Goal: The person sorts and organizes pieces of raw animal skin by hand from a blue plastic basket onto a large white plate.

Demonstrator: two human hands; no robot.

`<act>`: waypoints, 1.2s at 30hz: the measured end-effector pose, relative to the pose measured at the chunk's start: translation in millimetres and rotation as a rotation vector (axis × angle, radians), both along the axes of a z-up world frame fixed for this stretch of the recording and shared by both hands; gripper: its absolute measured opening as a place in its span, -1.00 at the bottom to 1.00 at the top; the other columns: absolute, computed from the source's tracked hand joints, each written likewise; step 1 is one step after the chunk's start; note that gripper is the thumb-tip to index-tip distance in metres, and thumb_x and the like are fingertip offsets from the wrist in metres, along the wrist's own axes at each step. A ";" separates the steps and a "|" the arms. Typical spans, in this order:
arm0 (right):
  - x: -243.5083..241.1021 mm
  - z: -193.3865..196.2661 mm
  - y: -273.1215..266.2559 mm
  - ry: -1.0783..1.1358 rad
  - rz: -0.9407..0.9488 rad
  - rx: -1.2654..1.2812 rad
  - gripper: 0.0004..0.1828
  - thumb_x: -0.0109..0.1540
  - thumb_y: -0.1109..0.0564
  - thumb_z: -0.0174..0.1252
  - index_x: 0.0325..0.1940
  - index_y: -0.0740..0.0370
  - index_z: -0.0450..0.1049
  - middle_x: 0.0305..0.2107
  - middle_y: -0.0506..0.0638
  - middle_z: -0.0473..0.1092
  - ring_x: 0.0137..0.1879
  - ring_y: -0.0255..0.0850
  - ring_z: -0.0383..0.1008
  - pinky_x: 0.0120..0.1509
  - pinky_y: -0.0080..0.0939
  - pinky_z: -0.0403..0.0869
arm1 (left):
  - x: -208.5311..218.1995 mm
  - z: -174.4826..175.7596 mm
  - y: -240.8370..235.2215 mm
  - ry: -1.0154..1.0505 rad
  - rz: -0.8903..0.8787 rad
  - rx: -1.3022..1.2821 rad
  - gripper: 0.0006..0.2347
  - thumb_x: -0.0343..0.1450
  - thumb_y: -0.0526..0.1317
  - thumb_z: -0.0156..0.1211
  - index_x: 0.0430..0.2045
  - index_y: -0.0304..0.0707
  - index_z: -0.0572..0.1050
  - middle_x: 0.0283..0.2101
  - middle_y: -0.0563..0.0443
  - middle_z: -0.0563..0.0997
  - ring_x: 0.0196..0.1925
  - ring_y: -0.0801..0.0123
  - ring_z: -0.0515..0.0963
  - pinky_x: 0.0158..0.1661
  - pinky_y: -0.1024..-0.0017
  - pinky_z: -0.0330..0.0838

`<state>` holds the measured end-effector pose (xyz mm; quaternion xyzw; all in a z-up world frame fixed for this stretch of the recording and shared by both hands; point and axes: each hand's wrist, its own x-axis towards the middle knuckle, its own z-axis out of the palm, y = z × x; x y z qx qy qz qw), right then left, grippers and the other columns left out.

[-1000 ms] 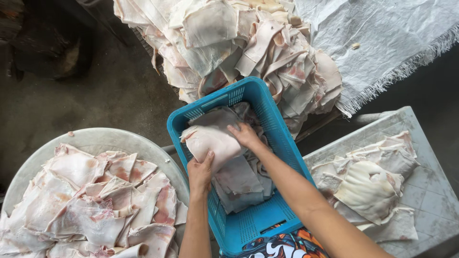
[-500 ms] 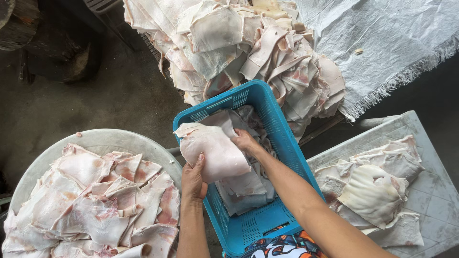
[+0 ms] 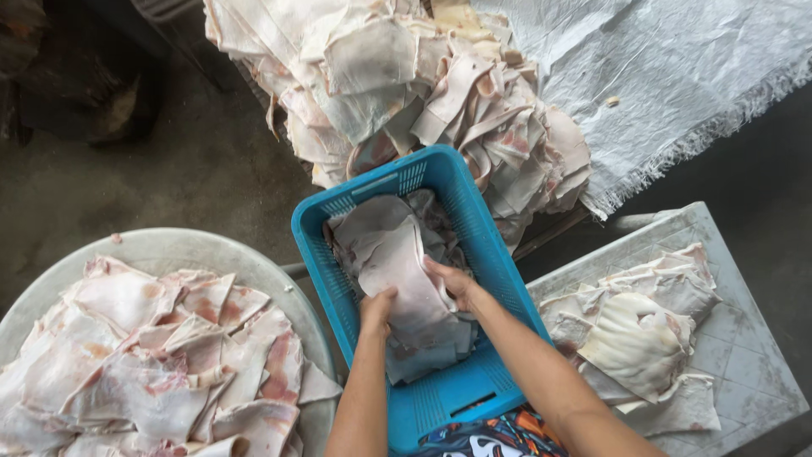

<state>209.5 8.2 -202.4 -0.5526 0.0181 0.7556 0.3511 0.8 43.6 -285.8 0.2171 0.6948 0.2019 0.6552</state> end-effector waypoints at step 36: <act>70.9 150.3 23.3 -0.342 0.076 0.632 -0.54 0.27 0.27 0.16 0.27 0.38 0.43 0.03 0.11 0.50 0.08 -0.13 0.53 0.14 -0.17 0.50 | 53.1 239.4 31.9 -0.430 -0.029 0.637 -0.69 0.34 -0.26 0.43 -0.11 -0.51 0.59 -0.19 -0.11 0.69 -0.23 0.42 0.65 -0.20 0.45 0.58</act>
